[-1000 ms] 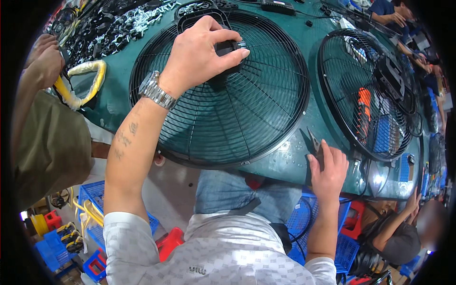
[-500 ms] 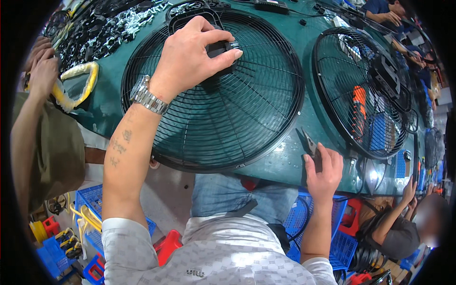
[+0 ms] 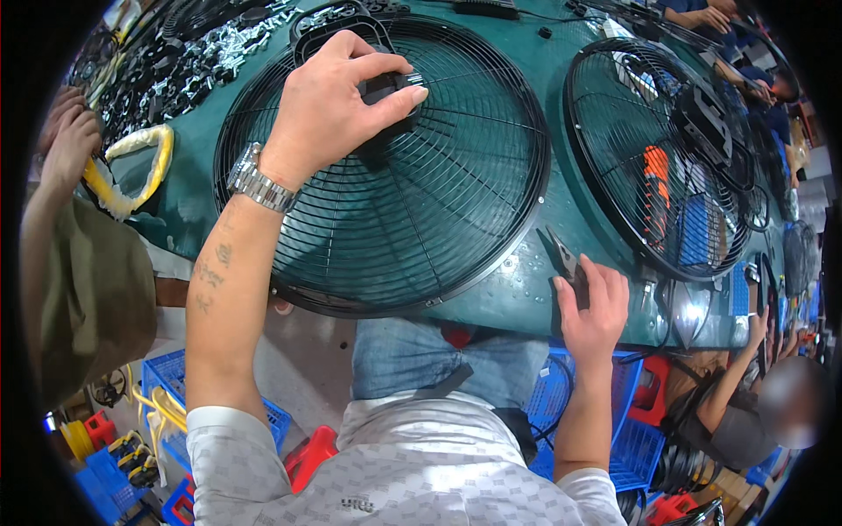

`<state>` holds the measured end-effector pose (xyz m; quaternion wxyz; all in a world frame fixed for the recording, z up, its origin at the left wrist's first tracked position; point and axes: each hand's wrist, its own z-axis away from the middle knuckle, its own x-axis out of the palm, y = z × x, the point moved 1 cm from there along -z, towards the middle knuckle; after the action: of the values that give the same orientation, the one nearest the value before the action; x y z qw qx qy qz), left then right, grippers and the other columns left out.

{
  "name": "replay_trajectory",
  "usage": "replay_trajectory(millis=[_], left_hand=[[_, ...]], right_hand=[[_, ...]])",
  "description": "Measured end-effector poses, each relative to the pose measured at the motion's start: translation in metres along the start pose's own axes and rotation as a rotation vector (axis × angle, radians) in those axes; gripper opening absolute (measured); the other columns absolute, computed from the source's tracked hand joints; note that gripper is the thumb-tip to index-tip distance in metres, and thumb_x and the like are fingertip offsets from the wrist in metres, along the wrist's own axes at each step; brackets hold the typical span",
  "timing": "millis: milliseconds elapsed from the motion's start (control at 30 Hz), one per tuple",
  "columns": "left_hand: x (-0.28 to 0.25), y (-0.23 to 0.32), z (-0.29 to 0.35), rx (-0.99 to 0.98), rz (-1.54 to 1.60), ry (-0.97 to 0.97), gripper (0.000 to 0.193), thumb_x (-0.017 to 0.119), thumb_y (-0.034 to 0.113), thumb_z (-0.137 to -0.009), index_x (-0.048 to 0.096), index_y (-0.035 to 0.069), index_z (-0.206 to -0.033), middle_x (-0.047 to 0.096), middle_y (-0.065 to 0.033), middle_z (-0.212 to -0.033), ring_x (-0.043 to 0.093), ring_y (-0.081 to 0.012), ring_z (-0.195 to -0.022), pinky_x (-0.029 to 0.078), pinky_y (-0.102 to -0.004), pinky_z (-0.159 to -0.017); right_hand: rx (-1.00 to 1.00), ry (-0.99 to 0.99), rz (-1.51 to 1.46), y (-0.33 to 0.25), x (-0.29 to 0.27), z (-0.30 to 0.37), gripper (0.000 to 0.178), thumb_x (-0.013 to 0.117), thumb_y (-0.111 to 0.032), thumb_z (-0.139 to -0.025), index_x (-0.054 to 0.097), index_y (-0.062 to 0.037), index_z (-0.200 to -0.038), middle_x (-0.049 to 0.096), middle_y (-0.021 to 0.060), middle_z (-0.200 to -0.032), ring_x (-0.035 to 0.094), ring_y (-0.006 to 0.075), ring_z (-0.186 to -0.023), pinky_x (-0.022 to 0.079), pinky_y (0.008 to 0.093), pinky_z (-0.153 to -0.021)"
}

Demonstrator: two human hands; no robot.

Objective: Assembling the metal grill and components of industrial-style fans using a power screwdriver.

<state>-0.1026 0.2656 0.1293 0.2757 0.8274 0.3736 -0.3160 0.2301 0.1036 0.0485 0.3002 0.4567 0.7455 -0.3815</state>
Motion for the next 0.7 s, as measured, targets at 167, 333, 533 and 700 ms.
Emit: replay_trajectory(millis=[167,333,533,700], left_hand=[[-0.003,0.000,-0.002,-0.039,0.024,-0.049,0.036,0.076,0.045,-0.077,0.076,0.015,-0.096,0.063,-0.0025,-0.091,0.060,-0.0152,-0.069,0.052,-0.0289,-0.063],[-0.007,0.001,-0.007,0.029,0.048,-0.034,0.030,0.077,0.033,-0.079,0.075,0.010,-0.099,0.061,-0.0016,-0.089,0.054,-0.0128,-0.069,0.044,-0.0264,-0.059],[-0.027,0.012,-0.013,-0.075,0.129,-0.078,0.034,0.076,0.041,-0.078,0.076,0.012,-0.094,0.061,-0.0065,-0.086,0.059,-0.0214,-0.076,0.049,-0.0327,-0.068],[-0.038,0.028,-0.013,-0.108,0.161,-0.099,0.037,0.076,0.045,-0.077,0.076,0.012,-0.094,0.060,-0.0080,-0.084,0.059,-0.0226,-0.075,0.048,-0.0334,-0.068]], right_hand=[[0.007,-0.122,0.036,-0.001,-0.015,-0.003,0.049,0.079,-0.017,-0.075,0.060,0.0019,-0.116,0.061,0.0150,-0.105,0.057,0.0327,-0.092,0.044,0.0421,-0.082],[0.028,-0.071,-0.281,-0.037,-0.034,0.021,0.053,0.077,-0.008,-0.076,0.056,0.0034,-0.123,0.060,0.0195,-0.112,0.058,0.0315,-0.102,0.045,0.0406,-0.090],[0.782,-0.346,-1.808,-0.106,0.020,0.050,0.067,0.075,-0.011,-0.083,0.040,-0.0002,-0.140,0.056,0.0169,-0.127,0.052,0.0302,-0.124,0.042,0.0410,-0.104],[0.644,-0.383,-2.228,-0.125,0.034,0.048,0.054,0.070,-0.004,-0.086,0.045,-0.0045,-0.134,0.057,0.0100,-0.127,0.052,0.0226,-0.122,0.040,0.0400,-0.104]])
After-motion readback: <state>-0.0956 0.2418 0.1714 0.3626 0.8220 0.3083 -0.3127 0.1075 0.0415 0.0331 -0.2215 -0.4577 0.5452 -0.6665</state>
